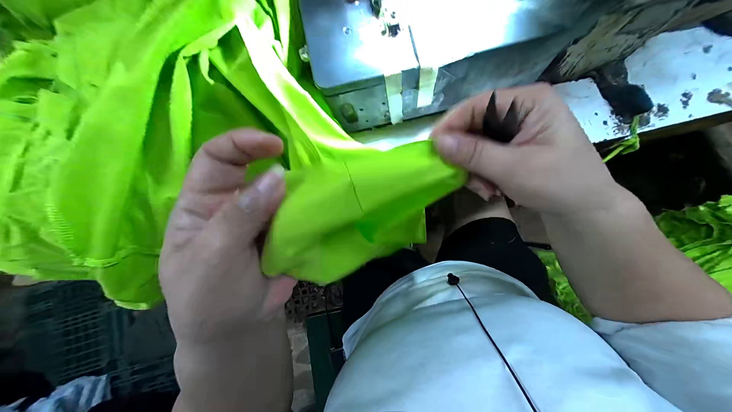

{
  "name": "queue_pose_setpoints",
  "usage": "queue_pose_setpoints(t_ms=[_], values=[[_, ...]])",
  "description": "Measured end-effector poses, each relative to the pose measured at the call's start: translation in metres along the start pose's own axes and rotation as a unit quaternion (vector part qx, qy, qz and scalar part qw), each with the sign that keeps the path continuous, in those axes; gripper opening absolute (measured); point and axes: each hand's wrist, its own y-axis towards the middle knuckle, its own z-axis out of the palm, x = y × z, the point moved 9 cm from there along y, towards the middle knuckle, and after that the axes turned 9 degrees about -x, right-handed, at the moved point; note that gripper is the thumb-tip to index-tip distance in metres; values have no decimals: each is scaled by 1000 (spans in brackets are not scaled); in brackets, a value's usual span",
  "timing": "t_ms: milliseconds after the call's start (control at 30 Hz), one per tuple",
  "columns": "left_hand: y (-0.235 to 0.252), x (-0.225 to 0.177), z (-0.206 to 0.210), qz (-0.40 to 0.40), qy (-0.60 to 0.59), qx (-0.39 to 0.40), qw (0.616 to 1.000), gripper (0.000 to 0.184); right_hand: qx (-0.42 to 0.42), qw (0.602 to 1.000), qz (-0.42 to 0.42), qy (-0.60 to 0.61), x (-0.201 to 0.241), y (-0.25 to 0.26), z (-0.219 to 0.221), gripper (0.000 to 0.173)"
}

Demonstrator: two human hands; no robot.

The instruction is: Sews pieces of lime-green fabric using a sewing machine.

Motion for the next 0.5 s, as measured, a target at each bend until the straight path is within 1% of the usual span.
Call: queue_pose_setpoints(t_ms=[33,100,167,233,300,367,433,500], values=[[-4,-11,-2,49,56,21,997,20,24,999,-5,-37,2,-2,3,8],[-18,-30,0,163,167,67,970,10,57,997,-9,-50,3,-8,10,14],[-32,-38,-1,239,249,66,936,14,80,997,-9,-2,2,-14,15,18],[-44,-40,-4,300,305,37,903,21,80,995,-35,47,5,-20,16,19],[-54,-44,-7,358,335,0,872,22,53,992,-90,65,13,-27,16,15],[-64,-48,-9,413,358,-34,837,19,43,983,-169,51,26,-36,17,14],[-74,-51,-9,452,379,-63,805,17,28,967,-254,-20,41,-47,20,20],[-83,-54,-6,485,394,-76,777,16,-4,935,-323,-146,52,-60,24,23]])
